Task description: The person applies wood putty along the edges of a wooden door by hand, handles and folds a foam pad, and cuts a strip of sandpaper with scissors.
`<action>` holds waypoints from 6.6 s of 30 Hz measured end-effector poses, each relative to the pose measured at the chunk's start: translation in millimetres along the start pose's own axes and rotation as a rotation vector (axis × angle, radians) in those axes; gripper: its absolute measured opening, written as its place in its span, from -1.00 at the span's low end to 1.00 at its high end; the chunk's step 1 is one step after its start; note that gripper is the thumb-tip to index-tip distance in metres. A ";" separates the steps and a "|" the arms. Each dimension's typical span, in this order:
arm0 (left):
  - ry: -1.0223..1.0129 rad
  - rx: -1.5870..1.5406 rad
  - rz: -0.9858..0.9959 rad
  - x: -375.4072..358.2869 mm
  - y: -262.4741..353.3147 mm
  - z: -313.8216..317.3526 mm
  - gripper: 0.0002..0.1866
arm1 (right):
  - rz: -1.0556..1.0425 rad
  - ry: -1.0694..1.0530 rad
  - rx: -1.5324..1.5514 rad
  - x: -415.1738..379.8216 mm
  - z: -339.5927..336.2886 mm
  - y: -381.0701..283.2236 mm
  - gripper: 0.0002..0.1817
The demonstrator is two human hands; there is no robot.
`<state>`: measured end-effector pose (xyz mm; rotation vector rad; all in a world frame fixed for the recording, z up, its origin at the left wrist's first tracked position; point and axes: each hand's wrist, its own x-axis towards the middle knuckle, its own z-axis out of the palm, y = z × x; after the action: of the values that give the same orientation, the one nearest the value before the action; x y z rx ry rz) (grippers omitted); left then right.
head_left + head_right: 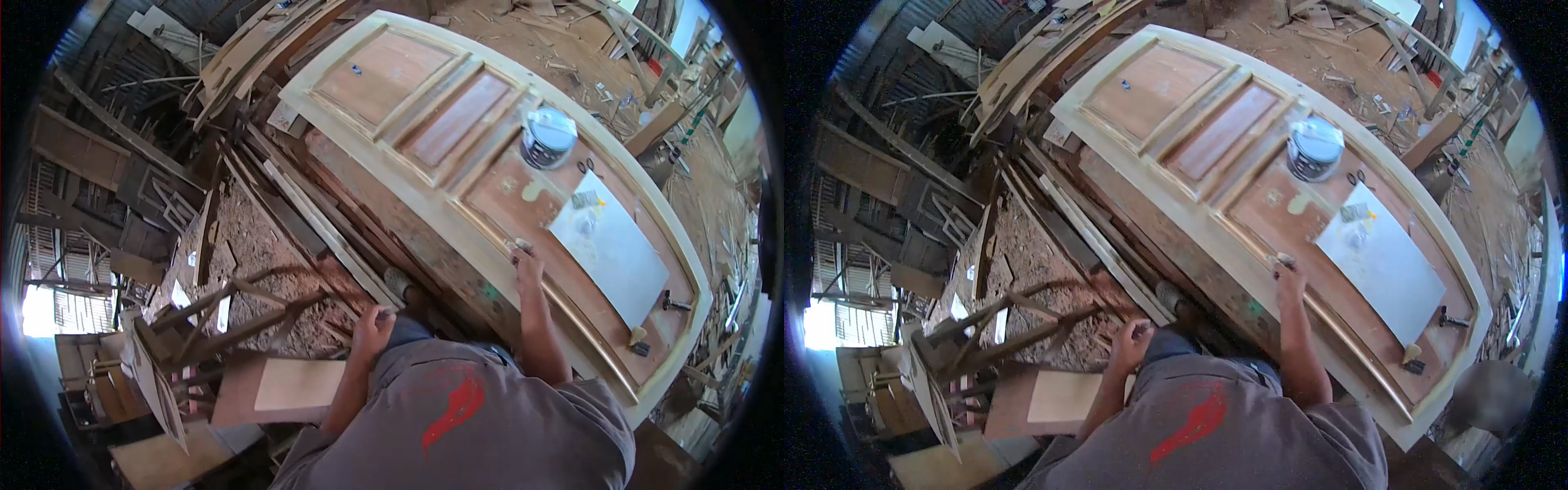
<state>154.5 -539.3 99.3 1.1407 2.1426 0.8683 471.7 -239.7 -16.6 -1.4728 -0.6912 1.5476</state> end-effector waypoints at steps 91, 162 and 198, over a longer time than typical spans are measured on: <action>0.299 -0.095 0.749 1965.1 25.7 -461.5 -0.76 | -0.299 1.024 -1.056 312.4 1145.5 -57.0 -0.68; -2.132 -0.302 0.040 793.4 14.2 -278.2 -0.40 | -0.752 0.666 0.509 -185.9 823.7 -46.3 0.23; -1.943 -0.699 -0.707 829.6 80.9 -397.3 -0.47 | -0.677 0.617 -0.218 -81.6 899.8 -122.4 0.09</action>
<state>-492.4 96.4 272.6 0.2889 0.3612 -0.0799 -385.8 -102.0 260.9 -1.5399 -0.8696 0.4790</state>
